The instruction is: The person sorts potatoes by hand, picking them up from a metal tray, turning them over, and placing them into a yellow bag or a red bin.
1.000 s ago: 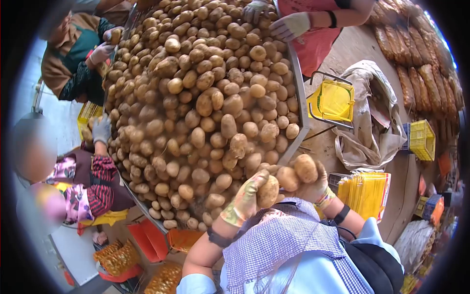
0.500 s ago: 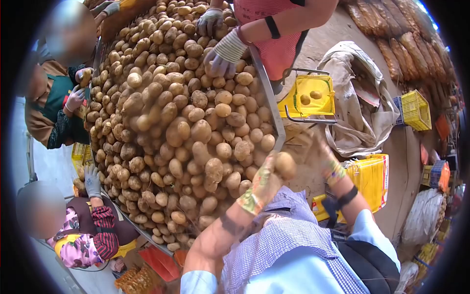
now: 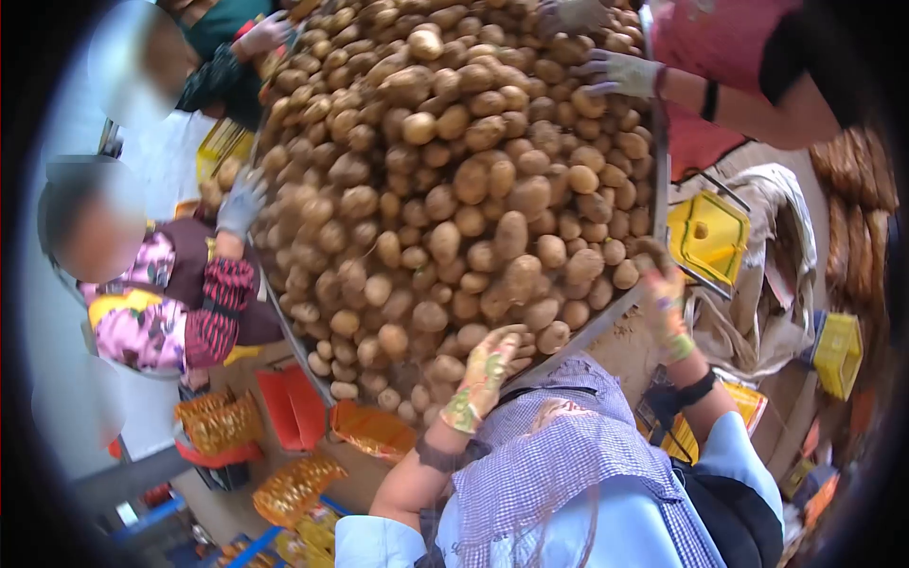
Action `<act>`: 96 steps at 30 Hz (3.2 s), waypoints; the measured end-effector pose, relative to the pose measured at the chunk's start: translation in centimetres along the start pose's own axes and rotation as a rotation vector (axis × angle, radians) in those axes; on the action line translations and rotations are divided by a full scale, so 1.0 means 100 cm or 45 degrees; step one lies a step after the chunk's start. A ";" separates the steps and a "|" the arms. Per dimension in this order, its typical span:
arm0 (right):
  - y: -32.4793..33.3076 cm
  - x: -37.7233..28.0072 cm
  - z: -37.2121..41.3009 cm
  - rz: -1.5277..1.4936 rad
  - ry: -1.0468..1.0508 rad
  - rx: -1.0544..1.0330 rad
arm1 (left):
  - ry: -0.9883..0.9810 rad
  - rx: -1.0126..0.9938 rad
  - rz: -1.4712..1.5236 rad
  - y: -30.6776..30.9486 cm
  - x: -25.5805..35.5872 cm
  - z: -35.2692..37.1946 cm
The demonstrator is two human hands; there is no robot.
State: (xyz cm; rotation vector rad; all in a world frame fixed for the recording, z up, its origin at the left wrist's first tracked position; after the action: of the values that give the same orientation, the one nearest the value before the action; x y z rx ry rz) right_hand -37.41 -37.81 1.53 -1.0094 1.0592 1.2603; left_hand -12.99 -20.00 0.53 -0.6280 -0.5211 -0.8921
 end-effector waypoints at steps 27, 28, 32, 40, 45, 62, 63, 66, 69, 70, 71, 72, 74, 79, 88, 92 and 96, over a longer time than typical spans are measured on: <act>-0.375 0.070 0.221 1.649 1.303 -1.507 | -0.290 0.995 1.064 0.317 -0.111 0.079; -0.377 0.070 0.219 1.659 1.305 -1.498 | -0.319 0.987 1.040 0.325 -0.118 0.074; -0.369 0.053 0.212 1.182 1.067 -1.480 | -0.492 0.796 0.874 0.344 -0.118 0.074; -0.352 0.024 0.263 -0.258 -1.077 -1.390 | -0.463 0.468 0.737 0.279 -0.019 0.117; -0.355 0.022 0.273 1.018 0.377 -1.519 | -0.420 0.175 0.805 0.264 -0.035 0.113; -0.391 0.088 0.249 1.356 1.088 -1.498 | 0.033 0.699 1.945 0.327 -0.129 0.109; -0.402 0.086 0.243 1.622 1.046 -1.428 | 0.040 0.705 1.943 0.328 -0.133 0.109; -0.418 0.099 0.243 2.098 1.168 -1.502 | 0.089 0.778 1.867 0.331 -0.146 0.108; -0.421 0.099 0.236 2.019 0.942 -1.666 | 0.087 0.596 1.937 0.325 -0.141 0.104; -0.417 0.097 0.237 2.012 0.949 -1.673 | 0.079 0.588 1.848 0.325 -0.137 0.106; -0.415 0.088 0.241 1.564 0.727 -1.700 | 0.069 0.582 1.759 0.326 -0.132 0.108; -0.413 0.077 0.243 1.120 0.506 -1.688 | 0.059 0.589 1.760 0.325 -0.122 0.114; -0.401 0.054 0.256 0.933 -0.104 -1.735 | 0.069 0.374 1.694 0.305 -0.090 0.129; -0.366 -0.002 0.290 0.784 0.552 -1.628 | -0.410 0.019 0.280 0.258 -0.018 0.139; -0.325 -0.027 0.301 0.566 0.547 -1.985 | -0.289 -0.364 -0.079 0.200 0.001 0.167; -0.298 -0.011 0.298 0.358 0.298 -2.037 | -0.160 -0.259 -0.164 0.190 0.012 0.183; -0.282 -0.024 0.306 0.397 0.361 -2.047 | -0.057 -0.306 -0.402 0.177 -0.008 0.182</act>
State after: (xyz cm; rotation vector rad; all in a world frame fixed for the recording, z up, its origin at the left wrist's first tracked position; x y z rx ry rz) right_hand -7.70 -10.06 10.88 -2.2835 0.1694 2.3079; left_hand -1.46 1.40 7.88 -0.7984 -0.5669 -1.2540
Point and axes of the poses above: each hand's wrist, its own z-axis away from the middle knuckle, its own y-axis out of the back of the hand, x = y × z, the point moved 7 cm from there along -z, towards the middle knuckle, and after that the axes turned 7 degrees about x, right-handed, at the moved point
